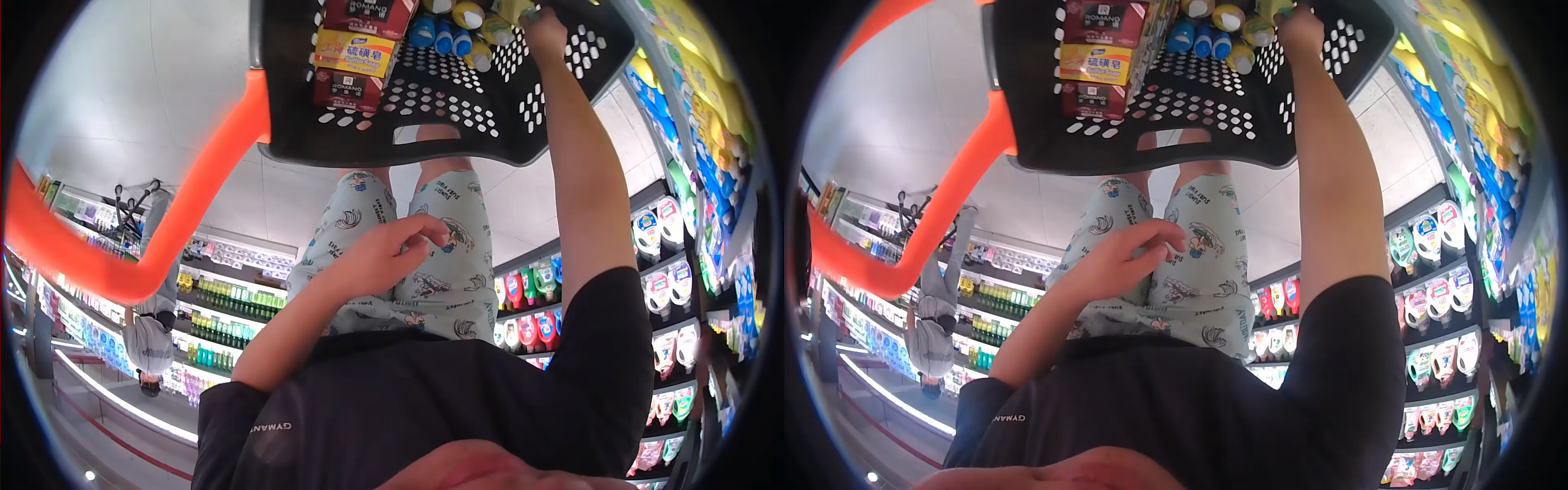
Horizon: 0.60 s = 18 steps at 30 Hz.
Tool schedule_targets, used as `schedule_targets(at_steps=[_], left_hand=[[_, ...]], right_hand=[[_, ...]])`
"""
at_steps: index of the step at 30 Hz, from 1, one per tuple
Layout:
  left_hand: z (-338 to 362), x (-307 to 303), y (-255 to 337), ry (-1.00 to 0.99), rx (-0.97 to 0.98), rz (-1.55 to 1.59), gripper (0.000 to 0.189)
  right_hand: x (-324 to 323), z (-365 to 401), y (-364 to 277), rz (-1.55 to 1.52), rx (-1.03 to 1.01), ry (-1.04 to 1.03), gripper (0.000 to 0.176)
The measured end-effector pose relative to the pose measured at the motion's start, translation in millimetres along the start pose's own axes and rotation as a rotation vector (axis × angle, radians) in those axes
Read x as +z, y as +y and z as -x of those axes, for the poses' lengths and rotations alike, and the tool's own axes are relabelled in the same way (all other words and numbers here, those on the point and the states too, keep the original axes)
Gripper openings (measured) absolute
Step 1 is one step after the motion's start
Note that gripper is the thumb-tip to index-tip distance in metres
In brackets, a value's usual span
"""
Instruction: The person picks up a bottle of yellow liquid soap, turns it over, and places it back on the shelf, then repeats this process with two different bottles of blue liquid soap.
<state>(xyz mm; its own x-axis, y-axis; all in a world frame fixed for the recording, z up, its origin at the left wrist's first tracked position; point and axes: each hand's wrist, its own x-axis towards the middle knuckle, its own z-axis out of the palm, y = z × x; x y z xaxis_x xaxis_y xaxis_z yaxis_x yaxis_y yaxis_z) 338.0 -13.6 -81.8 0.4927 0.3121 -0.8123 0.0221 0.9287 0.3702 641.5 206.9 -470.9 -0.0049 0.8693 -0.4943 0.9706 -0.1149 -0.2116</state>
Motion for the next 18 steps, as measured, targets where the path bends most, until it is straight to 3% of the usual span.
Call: schedule_targets(at_steps=[5, 9, 10, 11, 13, 14, 15, 18], left_hand=[[25, 22, 31, -0.038, 0.053, -0.018, 0.033], [63, 37, 56, -0.088, 0.046, 0.297, 0.037], [73, 38, 56, -0.086, 0.034, 0.356, 0.039], [81, 36, 61, -0.097, 0.026, 0.403, 0.041], [101, 35, 73, 0.005, 0.059, 0.238, 0.051], [105, 30, 66, 0.083, 0.069, 0.156, 0.063], [109, 26, 63, 0.172, 0.081, 0.077, 0.076], [152, 45, 106, 0.121, 0.227, -0.001, 0.110]], right_hand=[[-123, 89, -58, -0.033, -0.238, 0.047, 0.039], [-270, 190, -116, -0.005, -0.347, -0.187, 0.034], [-295, 215, -123, 0.017, -0.440, -0.150, 0.032], [-312, 240, -122, -0.147, -0.578, -0.019, 0.034], [-373, 287, -139, -0.272, -0.871, 0.091, 0.031], [-412, 314, -157, -0.137, -0.912, 0.014, 0.031], [-456, 344, -177, -0.223, -0.949, 0.049, 0.029], [-544, 414, -218, -0.425, -1.024, 0.056, 0.027]])
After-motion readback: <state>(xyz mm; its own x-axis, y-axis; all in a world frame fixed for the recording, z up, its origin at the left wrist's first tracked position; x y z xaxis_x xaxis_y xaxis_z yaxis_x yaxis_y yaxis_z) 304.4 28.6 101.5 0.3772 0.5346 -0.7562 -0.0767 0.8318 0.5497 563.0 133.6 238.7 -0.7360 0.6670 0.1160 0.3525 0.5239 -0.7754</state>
